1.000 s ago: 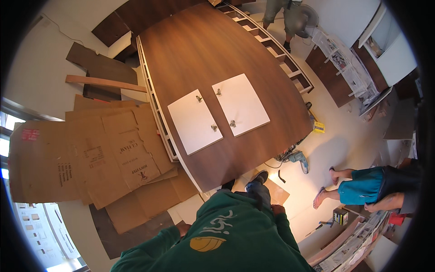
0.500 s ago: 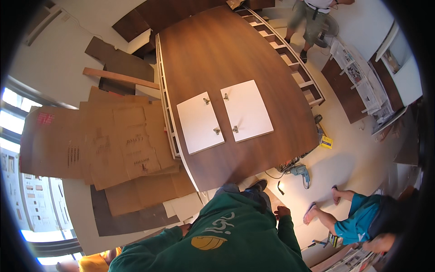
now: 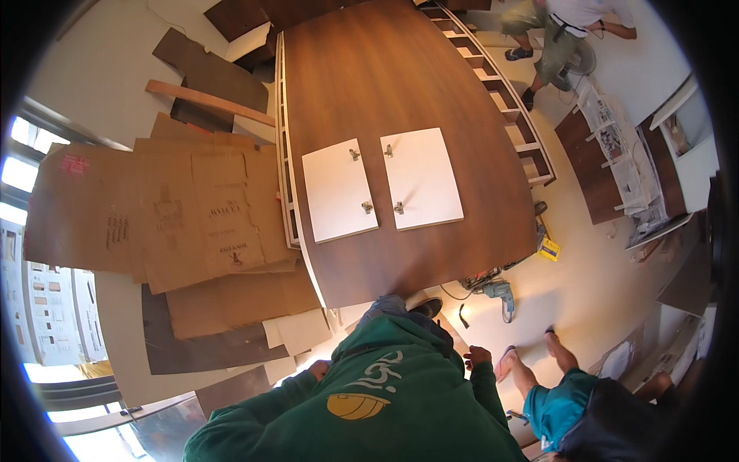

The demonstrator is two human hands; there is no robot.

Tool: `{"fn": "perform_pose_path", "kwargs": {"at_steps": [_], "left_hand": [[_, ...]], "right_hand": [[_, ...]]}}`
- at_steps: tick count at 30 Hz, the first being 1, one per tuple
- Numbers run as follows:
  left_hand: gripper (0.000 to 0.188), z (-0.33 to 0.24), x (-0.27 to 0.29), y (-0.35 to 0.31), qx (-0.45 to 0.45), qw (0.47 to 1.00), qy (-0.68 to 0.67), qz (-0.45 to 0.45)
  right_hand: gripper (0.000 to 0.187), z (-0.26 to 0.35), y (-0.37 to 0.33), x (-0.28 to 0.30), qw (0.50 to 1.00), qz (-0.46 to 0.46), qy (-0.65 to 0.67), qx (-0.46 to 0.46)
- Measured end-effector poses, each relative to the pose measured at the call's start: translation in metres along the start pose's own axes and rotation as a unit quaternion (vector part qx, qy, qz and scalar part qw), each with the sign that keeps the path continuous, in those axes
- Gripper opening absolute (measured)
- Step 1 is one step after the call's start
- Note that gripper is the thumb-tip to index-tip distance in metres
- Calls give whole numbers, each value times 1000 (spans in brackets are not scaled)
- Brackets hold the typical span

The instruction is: The person uses a utility knife to trim a dark brown laminate sheet on a wooden frame, then places white cabinet doors onto a large wooden furniture base. The person works on the floor in a room with other people present.

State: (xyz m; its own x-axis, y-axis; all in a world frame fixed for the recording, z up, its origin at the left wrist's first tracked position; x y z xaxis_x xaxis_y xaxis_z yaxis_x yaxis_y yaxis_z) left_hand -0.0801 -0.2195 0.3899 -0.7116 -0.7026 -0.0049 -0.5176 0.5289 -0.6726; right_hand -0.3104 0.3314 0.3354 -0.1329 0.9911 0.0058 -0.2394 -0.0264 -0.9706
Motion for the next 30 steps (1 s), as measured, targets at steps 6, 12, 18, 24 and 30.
{"fn": "perform_pose_path", "kwargs": {"at_steps": [6, 12, 18, 24, 30], "left_hand": [[42, -34, 12, -1, -15, 988, -138, 65], [33, -74, 43, 21, 224, 972, 61, -29], [41, -21, 37, 3, 87, 950, -298, 22], [51, -142, 100, -38, 274, 896, -323, 132], [37, -36, 70, 21, 191, 976, -102, 23]], "right_hand": [[19, 5, 5, -9, 991, 32, -124, 34], [18, 28, 2, -25, 998, 17, -48, 40], [15, 63, -29, -54, 998, -8, -56, 27], [23, 69, -25, -55, 994, 9, -106, 2], [25, 74, -41, -73, 992, -13, -124, 9]]}}
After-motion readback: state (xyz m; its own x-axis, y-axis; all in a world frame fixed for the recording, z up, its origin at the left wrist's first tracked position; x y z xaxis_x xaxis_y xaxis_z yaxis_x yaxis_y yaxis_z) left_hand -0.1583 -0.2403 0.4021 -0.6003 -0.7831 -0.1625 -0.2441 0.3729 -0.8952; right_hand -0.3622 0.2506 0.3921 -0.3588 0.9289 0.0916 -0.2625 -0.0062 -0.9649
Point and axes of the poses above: each hand's wrist, its own y-axis towards the middle knuckle, its own x-axis out of the back of the hand, z = x × y, the point moved 1 cm from there along y, towards the middle knuckle, and after that the axes turned 11 degrees about z, right-handed, at the moved point
